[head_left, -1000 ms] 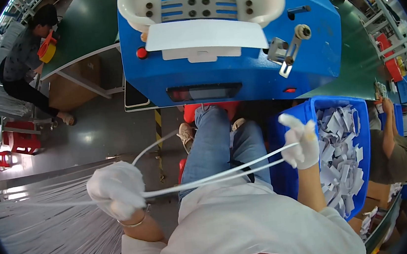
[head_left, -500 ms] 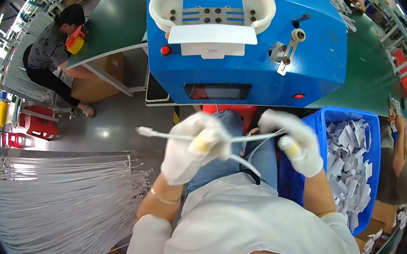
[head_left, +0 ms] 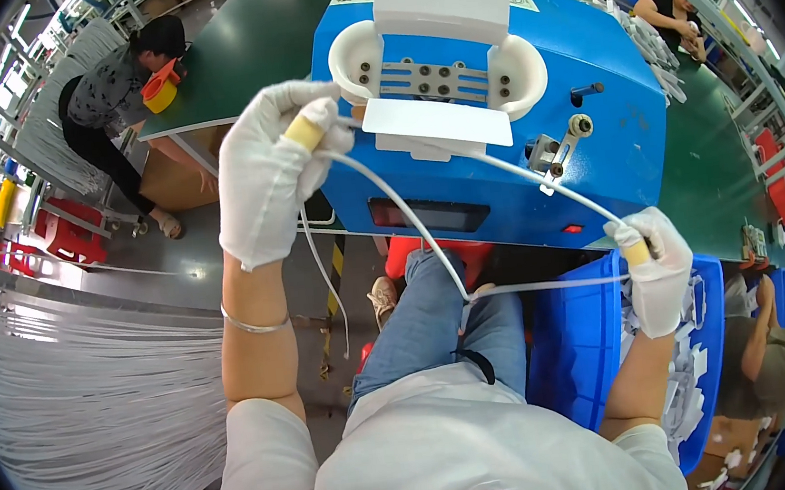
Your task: Insert electrical cables into a processing machine and organize them into a storage bin.
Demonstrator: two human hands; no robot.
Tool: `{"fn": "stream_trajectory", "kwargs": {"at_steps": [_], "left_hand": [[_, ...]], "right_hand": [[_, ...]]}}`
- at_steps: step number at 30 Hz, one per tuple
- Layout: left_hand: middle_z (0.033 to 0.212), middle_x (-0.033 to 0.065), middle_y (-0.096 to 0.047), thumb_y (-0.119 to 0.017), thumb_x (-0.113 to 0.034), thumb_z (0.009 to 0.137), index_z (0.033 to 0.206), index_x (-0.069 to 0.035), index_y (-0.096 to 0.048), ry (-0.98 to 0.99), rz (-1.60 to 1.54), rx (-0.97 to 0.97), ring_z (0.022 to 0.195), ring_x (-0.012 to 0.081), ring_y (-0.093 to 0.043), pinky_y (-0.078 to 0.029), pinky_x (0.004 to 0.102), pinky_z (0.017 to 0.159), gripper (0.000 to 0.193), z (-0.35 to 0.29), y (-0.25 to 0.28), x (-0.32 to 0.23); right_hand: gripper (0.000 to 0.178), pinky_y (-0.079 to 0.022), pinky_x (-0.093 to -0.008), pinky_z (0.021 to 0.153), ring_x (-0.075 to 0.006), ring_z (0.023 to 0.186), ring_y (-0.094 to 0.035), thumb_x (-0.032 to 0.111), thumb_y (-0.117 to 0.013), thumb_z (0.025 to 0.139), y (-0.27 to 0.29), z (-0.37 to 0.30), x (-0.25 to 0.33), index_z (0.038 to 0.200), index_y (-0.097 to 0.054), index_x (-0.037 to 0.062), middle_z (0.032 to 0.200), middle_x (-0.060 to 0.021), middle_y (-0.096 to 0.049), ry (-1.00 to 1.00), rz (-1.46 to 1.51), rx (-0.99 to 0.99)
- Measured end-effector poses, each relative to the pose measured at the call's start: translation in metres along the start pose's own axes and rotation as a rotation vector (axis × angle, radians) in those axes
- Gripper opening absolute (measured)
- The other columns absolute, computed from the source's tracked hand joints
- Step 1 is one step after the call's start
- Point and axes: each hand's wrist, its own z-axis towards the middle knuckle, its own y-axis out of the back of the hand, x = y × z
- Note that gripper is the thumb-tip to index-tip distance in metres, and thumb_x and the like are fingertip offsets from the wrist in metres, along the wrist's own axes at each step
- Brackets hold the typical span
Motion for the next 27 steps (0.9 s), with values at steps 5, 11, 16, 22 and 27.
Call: {"fn": "stream_trajectory", "kwargs": {"at_steps": [5,11,16,22,27], "left_hand": [[0.072,0.005,-0.064,-0.06,-0.013,0.091,0.096,0.002,-0.059,-0.019,0.043,-0.16,0.051,0.0012,-0.049,-0.033,0.0133,0.041,0.016,0.011,-0.017,0.004],[0.077,0.0052,-0.064,-0.061,-0.009,0.09,0.094,0.0,-0.057,-0.08,0.179,-0.158,0.06,0.004,-0.055,-0.043,0.0159,0.052,0.011,0.01,-0.02,0.013],[0.083,0.0028,-0.063,-0.063,-0.004,0.088,0.094,-0.001,-0.055,-0.275,0.298,-0.181,0.068,0.0052,-0.053,-0.045,0.0187,0.062,0.01,0.002,-0.018,0.023],[0.078,0.0009,-0.059,-0.061,-0.009,0.09,0.123,0.0,-0.05,-0.266,0.191,-0.212,0.068,0.0047,-0.05,-0.043,0.0178,0.066,0.036,-0.006,-0.014,0.028],[0.067,-0.0024,-0.051,-0.06,-0.005,0.088,0.135,0.002,-0.041,-0.263,0.193,-0.278,0.063,0.0035,-0.046,-0.04,0.0157,0.061,0.05,-0.038,0.013,0.029]], "right_hand": [[0.005,-0.036,-0.0208,0.06,-0.0086,0.066,-0.047,0.003,-0.059,0.084,0.0,0.008,0.002,0.081,-0.06,-0.001,0.074,-0.0025,-0.054,0.047,-0.005,-0.041],[0.007,-0.036,-0.02,0.06,-0.0068,0.066,-0.047,0.005,-0.057,0.086,0.017,0.011,-0.004,0.082,-0.06,0.0002,0.074,-0.002,-0.056,0.007,-0.064,-0.057],[0.016,-0.035,-0.0198,0.058,-0.0044,0.063,-0.044,0.014,-0.056,0.09,0.058,0.043,-0.001,0.086,-0.064,0.001,0.077,-0.001,-0.061,-0.167,-0.172,-0.217],[0.013,-0.043,-0.023,0.066,-0.0093,0.073,-0.055,0.012,-0.057,0.086,0.065,0.11,-0.039,0.084,-0.067,0.0021,0.078,-0.002,-0.063,0.1,-0.334,0.074],[0.011,-0.038,-0.0194,0.061,-0.005,0.069,-0.049,0.01,-0.059,0.087,0.061,0.1,-0.039,0.084,-0.067,0.0031,0.079,0.0,-0.063,0.042,-0.197,-0.027]]}}
